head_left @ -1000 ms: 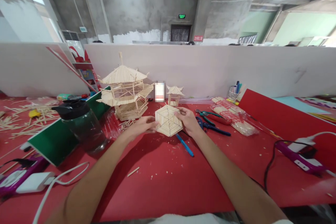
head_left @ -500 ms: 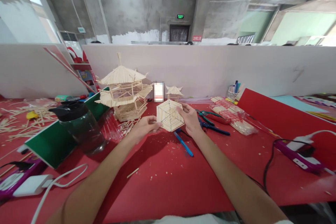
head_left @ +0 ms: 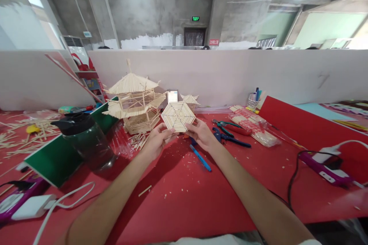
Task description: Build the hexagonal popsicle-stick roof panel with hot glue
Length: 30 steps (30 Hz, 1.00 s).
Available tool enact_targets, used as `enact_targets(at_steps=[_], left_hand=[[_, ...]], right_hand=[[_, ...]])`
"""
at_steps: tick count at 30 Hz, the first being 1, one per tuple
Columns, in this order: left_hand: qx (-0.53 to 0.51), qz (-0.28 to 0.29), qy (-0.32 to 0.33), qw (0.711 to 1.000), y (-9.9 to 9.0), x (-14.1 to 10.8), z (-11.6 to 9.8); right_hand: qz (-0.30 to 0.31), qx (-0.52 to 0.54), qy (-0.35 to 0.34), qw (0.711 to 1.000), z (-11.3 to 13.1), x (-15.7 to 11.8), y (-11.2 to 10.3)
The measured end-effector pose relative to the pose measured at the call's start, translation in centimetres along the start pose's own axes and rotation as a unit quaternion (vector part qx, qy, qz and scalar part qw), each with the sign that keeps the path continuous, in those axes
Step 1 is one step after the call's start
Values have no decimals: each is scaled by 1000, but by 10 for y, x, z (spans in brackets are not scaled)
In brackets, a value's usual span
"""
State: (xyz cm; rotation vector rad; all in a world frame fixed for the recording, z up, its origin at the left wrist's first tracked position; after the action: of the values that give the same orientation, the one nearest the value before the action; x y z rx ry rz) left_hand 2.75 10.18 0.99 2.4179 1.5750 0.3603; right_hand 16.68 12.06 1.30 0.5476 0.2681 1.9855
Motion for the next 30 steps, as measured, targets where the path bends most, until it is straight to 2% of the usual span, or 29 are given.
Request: enact_targets(at_steps=[3, 5, 8, 10, 11, 13, 15, 17, 20, 23, 27, 30], left_hand=[[15, 16, -32, 999, 2, 0, 5], [38, 13, -50, 998, -7, 2, 5], [122, -36, -25, 992, -32, 2, -13], [248, -71, 19, 966, -41, -1, -38], [318, -73, 56, 944, -37, -4, -53], [453, -37, 122, 882, -16, -10, -74], [529, 11, 143, 837, 6, -15, -77], [557, 56, 124, 820, 17, -15, -70], [544, 59, 96, 832, 15, -13, -64], [507, 38, 92, 856, 8, -12, -67], [460, 46, 80, 883, 7, -13, -68], [491, 59, 92, 864, 14, -15, -72]], right_hand=[[-37, -16, -16, 999, 3, 0, -10], [-56, -37, -24, 997, 6, 0, -19], [-61, -95, -29, 993, 11, 0, -29], [-43, -167, -31, 984, 15, 1, -28], [-24, -212, -31, 976, 16, 2, -22], [27, -303, -33, 952, 17, 2, -4], [80, -366, -42, 926, 18, -1, 19], [118, -385, -54, 914, 19, -6, 38], [137, -350, -53, 925, 21, -10, 47], [134, -309, -38, 941, 24, -11, 41], [134, -269, -38, 953, 27, -10, 34], [118, -258, -35, 958, 26, -10, 31]])
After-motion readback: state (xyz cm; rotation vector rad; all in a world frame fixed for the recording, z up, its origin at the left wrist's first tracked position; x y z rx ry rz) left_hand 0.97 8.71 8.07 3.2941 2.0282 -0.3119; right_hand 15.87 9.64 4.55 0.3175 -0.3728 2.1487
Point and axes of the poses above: each hand's wrist, its own x-axis towards the middle knuckle, its own y-axis out of the palm, z = x × y, the point moved 10 cm from there along x, towards the middle knuckle, and after that the axes turned 14 degrees about z, right-handed, at the moved point
